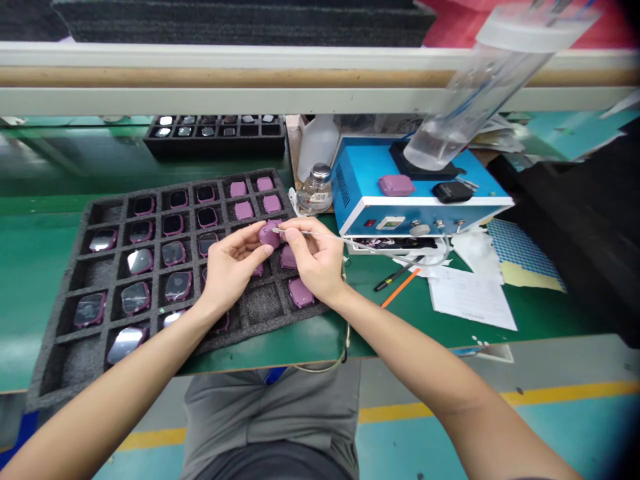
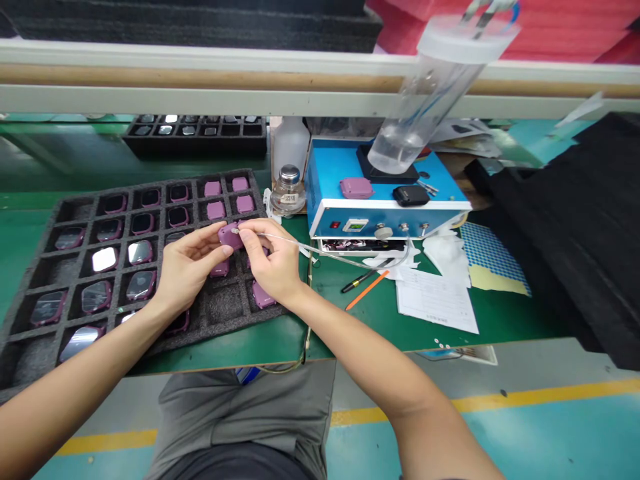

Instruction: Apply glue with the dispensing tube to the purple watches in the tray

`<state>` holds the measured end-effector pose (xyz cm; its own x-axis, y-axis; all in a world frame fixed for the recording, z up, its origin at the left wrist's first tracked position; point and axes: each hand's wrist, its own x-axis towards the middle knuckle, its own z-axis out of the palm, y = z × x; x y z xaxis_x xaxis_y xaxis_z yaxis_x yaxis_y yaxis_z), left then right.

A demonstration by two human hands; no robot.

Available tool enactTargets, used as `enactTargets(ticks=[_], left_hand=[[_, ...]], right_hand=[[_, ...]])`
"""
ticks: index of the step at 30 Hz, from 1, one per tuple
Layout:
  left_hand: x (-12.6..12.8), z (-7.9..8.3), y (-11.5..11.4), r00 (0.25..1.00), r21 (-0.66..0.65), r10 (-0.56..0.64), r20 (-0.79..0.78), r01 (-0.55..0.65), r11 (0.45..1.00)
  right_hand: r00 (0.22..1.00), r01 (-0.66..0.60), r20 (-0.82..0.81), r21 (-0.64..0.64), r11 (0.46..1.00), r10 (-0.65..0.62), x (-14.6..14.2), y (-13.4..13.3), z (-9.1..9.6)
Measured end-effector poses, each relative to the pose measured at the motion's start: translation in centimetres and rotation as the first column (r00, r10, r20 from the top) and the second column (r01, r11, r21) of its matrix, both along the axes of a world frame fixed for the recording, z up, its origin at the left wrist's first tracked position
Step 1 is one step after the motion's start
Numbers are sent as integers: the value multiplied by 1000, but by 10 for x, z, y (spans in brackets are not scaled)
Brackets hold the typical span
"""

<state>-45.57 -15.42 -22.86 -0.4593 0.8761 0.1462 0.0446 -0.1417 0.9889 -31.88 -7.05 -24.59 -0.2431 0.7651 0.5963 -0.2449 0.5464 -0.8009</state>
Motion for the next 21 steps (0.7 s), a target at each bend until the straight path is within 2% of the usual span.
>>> enactTargets(ticks=[7, 14, 21], left_hand=[[0, 0, -1, 1000, 0, 2, 2, -2, 1000], [2, 1, -1, 1000, -5, -5, 0, 5, 1000], [1, -4, -1, 999, 28, -46, 22, 46, 999]], right_hand=[[1000, -12, -26, -4, 1000, 11, -1, 0, -1], [1000, -1, 14, -10, 1000, 1, 1, -1, -2], [1000, -6, 15, -22, 1000, 6, 3, -2, -7]])
